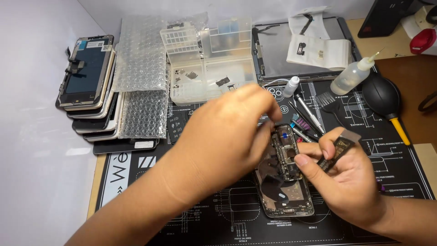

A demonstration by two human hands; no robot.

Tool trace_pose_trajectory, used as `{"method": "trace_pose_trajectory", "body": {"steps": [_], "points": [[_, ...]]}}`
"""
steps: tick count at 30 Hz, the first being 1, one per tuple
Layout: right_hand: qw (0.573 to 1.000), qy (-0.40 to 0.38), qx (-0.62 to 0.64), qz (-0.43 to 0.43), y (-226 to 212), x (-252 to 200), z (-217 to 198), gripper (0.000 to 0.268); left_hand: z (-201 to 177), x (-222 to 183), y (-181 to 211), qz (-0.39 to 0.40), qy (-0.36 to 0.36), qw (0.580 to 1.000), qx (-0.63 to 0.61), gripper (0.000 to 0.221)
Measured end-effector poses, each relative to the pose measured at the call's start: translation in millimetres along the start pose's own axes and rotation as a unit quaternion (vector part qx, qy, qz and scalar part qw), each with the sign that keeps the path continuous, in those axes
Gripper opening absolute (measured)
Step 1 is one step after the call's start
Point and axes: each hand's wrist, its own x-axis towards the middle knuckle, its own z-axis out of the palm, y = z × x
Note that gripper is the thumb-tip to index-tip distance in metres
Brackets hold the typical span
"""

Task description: Disassembling a mobile phone by removing internal components from the frame using precision tools.

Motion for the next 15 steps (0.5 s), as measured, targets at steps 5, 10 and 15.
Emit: {"method": "trace_pose_trajectory", "body": {"steps": [5,10,15], "points": [[0.999,0.005,0.037,0.018,1,-5,-1,0.033,18,-7,5,-0.015,-0.001,0.999,0.051,0.007],[0.999,0.023,0.038,0.025,7,-7,1,0.032,30,-10,8,-0.028,0.032,0.997,0.072,0.008],[0.999,0.004,0.036,0.007,3,-5,1,0.033,37,-13,10,0.001,0.074,0.993,0.088,0.006]]}}
